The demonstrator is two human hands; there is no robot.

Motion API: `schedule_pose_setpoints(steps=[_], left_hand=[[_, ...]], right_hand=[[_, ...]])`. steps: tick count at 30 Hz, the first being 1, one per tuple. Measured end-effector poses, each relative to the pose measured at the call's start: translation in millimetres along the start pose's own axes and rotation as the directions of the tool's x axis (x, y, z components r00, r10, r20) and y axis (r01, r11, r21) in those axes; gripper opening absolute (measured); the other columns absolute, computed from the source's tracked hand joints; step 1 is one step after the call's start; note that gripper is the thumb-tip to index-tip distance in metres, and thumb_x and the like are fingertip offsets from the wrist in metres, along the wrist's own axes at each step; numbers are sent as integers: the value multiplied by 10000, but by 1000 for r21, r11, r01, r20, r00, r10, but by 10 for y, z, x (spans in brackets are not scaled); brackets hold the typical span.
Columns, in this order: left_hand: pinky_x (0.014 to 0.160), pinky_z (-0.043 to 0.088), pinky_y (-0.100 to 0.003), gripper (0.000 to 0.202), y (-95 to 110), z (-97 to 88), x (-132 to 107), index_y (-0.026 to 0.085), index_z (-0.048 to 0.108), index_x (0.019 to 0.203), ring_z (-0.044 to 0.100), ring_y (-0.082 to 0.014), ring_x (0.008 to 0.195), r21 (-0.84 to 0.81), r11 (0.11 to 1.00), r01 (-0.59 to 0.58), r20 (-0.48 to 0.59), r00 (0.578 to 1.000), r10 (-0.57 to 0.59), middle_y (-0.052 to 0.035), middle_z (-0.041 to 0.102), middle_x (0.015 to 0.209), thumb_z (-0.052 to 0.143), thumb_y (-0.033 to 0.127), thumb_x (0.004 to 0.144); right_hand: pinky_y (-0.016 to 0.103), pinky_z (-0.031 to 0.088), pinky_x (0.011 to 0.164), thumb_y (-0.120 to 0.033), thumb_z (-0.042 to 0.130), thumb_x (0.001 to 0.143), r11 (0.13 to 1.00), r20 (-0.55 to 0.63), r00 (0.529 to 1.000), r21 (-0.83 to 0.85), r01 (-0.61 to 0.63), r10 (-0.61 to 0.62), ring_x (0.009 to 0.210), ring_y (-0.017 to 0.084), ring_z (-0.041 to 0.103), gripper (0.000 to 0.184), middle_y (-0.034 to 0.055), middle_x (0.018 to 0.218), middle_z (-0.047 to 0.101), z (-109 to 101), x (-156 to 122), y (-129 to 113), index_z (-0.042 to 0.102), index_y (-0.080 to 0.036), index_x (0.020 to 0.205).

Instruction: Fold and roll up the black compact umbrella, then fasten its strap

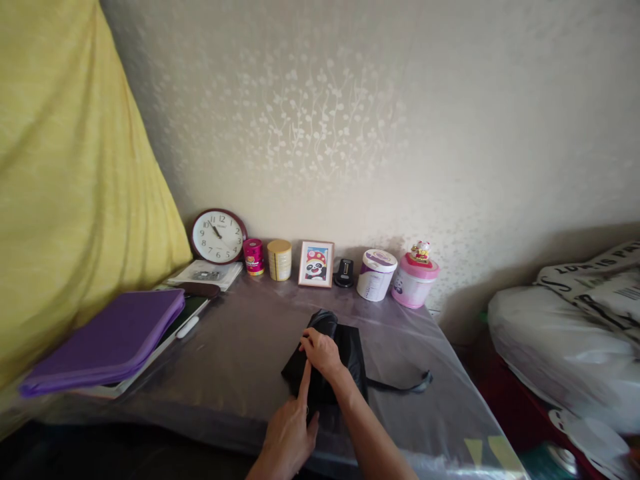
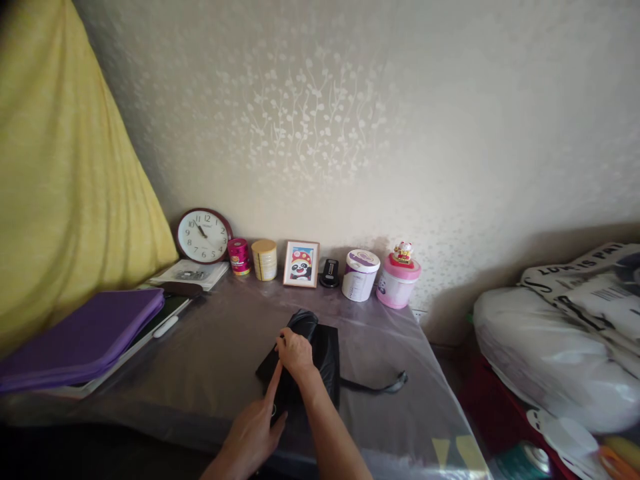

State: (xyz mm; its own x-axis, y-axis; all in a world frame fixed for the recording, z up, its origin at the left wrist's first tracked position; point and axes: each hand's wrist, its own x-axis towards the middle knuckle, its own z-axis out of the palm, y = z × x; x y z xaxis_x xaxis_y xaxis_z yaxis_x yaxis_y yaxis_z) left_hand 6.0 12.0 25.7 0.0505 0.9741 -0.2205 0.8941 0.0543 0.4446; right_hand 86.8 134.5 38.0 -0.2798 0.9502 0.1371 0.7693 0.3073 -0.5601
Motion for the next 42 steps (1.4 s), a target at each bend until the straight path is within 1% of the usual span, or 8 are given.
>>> schedule_pose_setpoints(steps=[4, 9, 15, 24, 29, 32, 38, 42], left_hand=[[677, 392, -255, 669, 2, 24, 40, 212, 7, 1388, 614, -175, 807, 23, 1000, 18, -8, 1000, -18, -61, 649, 895, 377, 281, 835], [688, 387, -247, 692, -23, 78, 40, 154, -8, 1387, 607, -171, 848, -40, 998, 42, -10, 999, -43, -90, 636, 997, 386, 273, 830], [692, 375, -235, 674, -10, 62, 40, 118, -14, 1385, 602, -166, 862, -17, 998, 55, -12, 998, -55, -101, 635, 1001, 350, 275, 840], [690, 378, -248, 691, -43, 122, 68, 140, -72, 1381, 603, -165, 832, -40, 997, 71, 16, 997, -70, -87, 639, 969, 340, 280, 844], [669, 374, -255, 697, -65, 137, 78, 180, -82, 1380, 598, -167, 806, -59, 995, 78, 28, 997, -76, -70, 638, 961, 347, 302, 845], [657, 365, -250, 692, -67, 136, 74, 190, -64, 1382, 596, -166, 798, -73, 994, 84, 15, 996, -83, -70, 639, 945, 354, 318, 845], [649, 359, -255, 666, -57, 108, 57, 161, -38, 1384, 600, -170, 774, -47, 996, 71, -14, 997, -72, -79, 649, 902, 330, 335, 857], [659, 360, -252, 668, -52, 92, 39, 145, -31, 1384, 604, -171, 803, -40, 998, 57, -37, 998, -58, -89, 644, 938, 333, 340, 858]], right_hand=[[192, 417, 683, -216, 417, 838, 980, 27, 986, 120, 160, -164, 767, 111, 624, 241, -38, 767, 691, -84, -154, 29, 593, -244, 1001], [266, 408, 827, -232, 371, 880, 906, -130, 911, 122, 406, -391, 890, 139, 571, 267, 17, 907, 669, -94, -430, 85, 613, -230, 992], [379, 258, 1002, -221, 416, 872, 888, -152, 880, 21, 459, -451, 1111, 165, 467, 229, 30, 1017, 647, -7, -272, 282, 632, -217, 948], [364, 167, 1026, -219, 413, 875, 944, -129, 937, -95, 315, -326, 1128, 150, 442, 239, 0, 1029, 649, -5, 353, 540, 645, -227, 928], [297, 264, 977, -247, 418, 865, 990, -118, 983, 5, 142, -141, 1101, 149, 471, 241, 19, 1111, 610, -26, 590, 639, 631, -230, 977], [302, 322, 934, -270, 425, 853, 997, -137, 990, 55, 46, -38, 1016, 171, 537, 243, 61, 1038, 639, -88, 673, 750, 634, -206, 959], [306, 383, 881, -234, 431, 798, 950, -237, 939, 248, -189, 249, 977, 187, 558, 271, 80, 1037, 629, -398, 406, 1234, 611, -177, 992], [292, 473, 707, -320, 409, 783, 858, -172, 909, 432, -278, 380, 797, 182, 617, 293, 68, 829, 667, -520, 0, 1453, 638, -158, 867]])
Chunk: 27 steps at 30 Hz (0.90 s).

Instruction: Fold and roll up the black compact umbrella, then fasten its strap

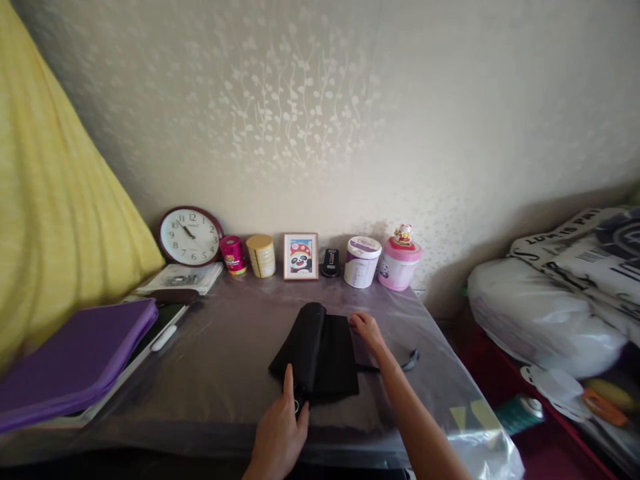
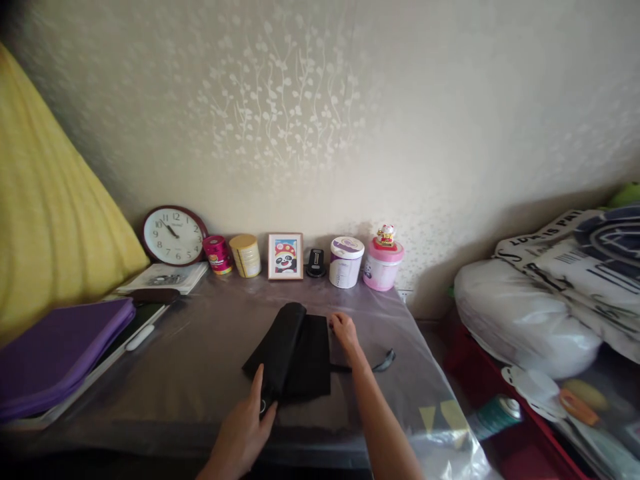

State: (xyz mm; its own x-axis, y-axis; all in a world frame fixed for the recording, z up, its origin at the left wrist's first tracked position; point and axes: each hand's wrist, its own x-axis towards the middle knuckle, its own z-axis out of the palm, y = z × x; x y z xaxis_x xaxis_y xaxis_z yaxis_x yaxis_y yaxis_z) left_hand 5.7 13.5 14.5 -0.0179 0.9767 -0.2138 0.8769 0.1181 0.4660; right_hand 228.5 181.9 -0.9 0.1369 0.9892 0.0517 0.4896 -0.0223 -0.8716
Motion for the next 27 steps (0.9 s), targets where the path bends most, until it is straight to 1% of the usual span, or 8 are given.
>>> schedule_pose_setpoints(steps=[2, 4, 8, 11, 14, 19, 21, 27], left_hand=[[664, 362, -250, 662, 2, -6, -6, 140, -21, 1384, 603, -172, 814, 12, 1000, 2, -3, 1000, -2, -88, 644, 933, 330, 341, 860], [670, 365, -249, 663, 1, -11, -7, 141, -17, 1384, 602, -175, 825, 18, 1000, 5, 2, 1000, -5, -86, 643, 940, 332, 345, 859], [687, 372, -254, 657, -17, -12, 6, 141, 4, 1384, 603, -185, 841, 9, 1000, 6, -3, 1000, -6, -92, 641, 956, 330, 360, 857], [695, 376, -257, 654, -42, 1, 16, 137, 19, 1383, 606, -189, 841, -10, 1000, -1, -6, 1000, 0, -91, 646, 946, 331, 363, 854], [713, 377, -260, 660, -63, 22, 27, 135, 15, 1383, 602, -192, 868, -24, 1000, -15, -13, 1000, 15, -97, 642, 982, 333, 363, 851], [723, 378, -268, 668, -67, 40, 43, 135, 16, 1382, 602, -198, 880, -10, 1000, -21, -29, 999, 21, -105, 630, 1034, 339, 365, 844], [728, 377, -264, 670, -57, 32, 41, 123, 23, 1381, 601, -196, 886, -7, 1000, -29, -36, 999, 29, -108, 630, 1033, 343, 360, 842], [694, 378, -257, 669, -30, -6, 6, 109, 40, 1380, 607, -197, 852, 5, 999, -39, -45, 998, 39, -111, 641, 983, 336, 370, 839]], right_hand=[[260, 483, 619, -369, 407, 774, 995, 38, 998, 87, -49, 46, 703, 156, 624, 326, 65, 776, 662, -45, -141, 50, 635, -150, 851], [232, 472, 564, -412, 421, 757, 986, 64, 996, 151, -76, 67, 641, 131, 614, 353, 55, 753, 652, -29, -251, 53, 630, -148, 862], [208, 417, 498, -460, 448, 724, 982, 64, 997, 181, -58, 47, 568, 119, 556, 376, 7, 632, 600, 90, -381, 12, 631, -143, 812], [218, 390, 509, -450, 450, 719, 991, 23, 1000, 131, -10, 7, 578, 130, 525, 347, -6, 586, 565, 180, -447, 10, 616, -146, 709], [243, 387, 558, -441, 465, 714, 999, -29, 999, 44, 17, -15, 616, 151, 525, 317, 5, 599, 565, 240, -510, 35, 588, -158, 639], [273, 390, 654, -408, 485, 721, 996, -103, 994, -83, 17, -25, 738, 196, 562, 269, 53, 733, 614, 284, -567, 54, 607, -170, 741], [274, 388, 669, -405, 480, 731, 993, -121, 992, -115, 12, -26, 769, 205, 569, 265, 64, 755, 619, 295, -567, 50, 608, -174, 750], [263, 382, 624, -417, 476, 742, 987, -142, 990, -162, 3, -26, 690, 191, 567, 262, 37, 660, 601, 304, -562, 42, 597, -191, 688]])
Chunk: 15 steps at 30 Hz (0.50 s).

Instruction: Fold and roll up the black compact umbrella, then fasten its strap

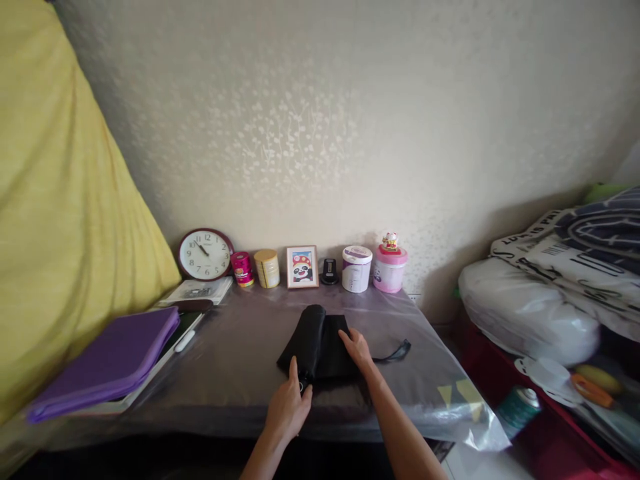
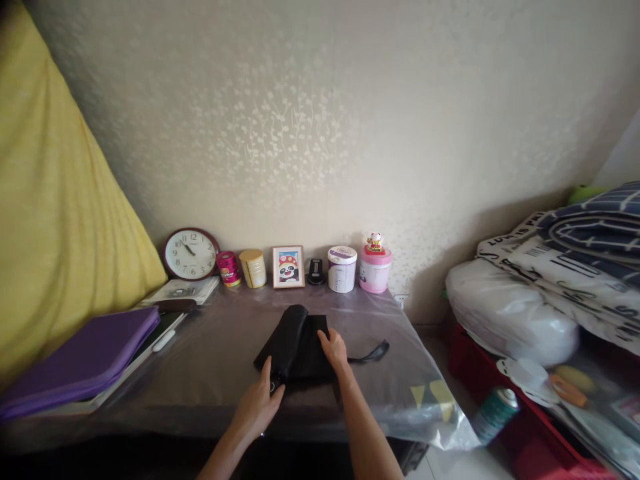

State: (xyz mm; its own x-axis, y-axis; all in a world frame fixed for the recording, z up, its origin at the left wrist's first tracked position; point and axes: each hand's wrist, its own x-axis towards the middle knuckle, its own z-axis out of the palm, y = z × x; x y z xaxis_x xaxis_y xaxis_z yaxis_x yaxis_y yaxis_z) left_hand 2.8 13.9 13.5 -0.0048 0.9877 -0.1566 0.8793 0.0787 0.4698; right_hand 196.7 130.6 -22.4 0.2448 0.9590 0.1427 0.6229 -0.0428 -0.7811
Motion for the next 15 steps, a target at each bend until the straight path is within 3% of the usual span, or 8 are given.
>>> schedule_pose_setpoints(steps=[15], left_hand=[[731, 381, -267, 661, -5, 10, -8, 104, 35, 1379, 601, -196, 887, 3, 1000, -3, -13, 1000, 3, -122, 626, 1028, 333, 357, 845]], right_hand=[[258, 391, 565, -486, 511, 682, 976, 24, 998, 213, 53, -60, 629, 172, 533, 327, -4, 587, 566, -129, -108, -85, 606, -174, 675]])
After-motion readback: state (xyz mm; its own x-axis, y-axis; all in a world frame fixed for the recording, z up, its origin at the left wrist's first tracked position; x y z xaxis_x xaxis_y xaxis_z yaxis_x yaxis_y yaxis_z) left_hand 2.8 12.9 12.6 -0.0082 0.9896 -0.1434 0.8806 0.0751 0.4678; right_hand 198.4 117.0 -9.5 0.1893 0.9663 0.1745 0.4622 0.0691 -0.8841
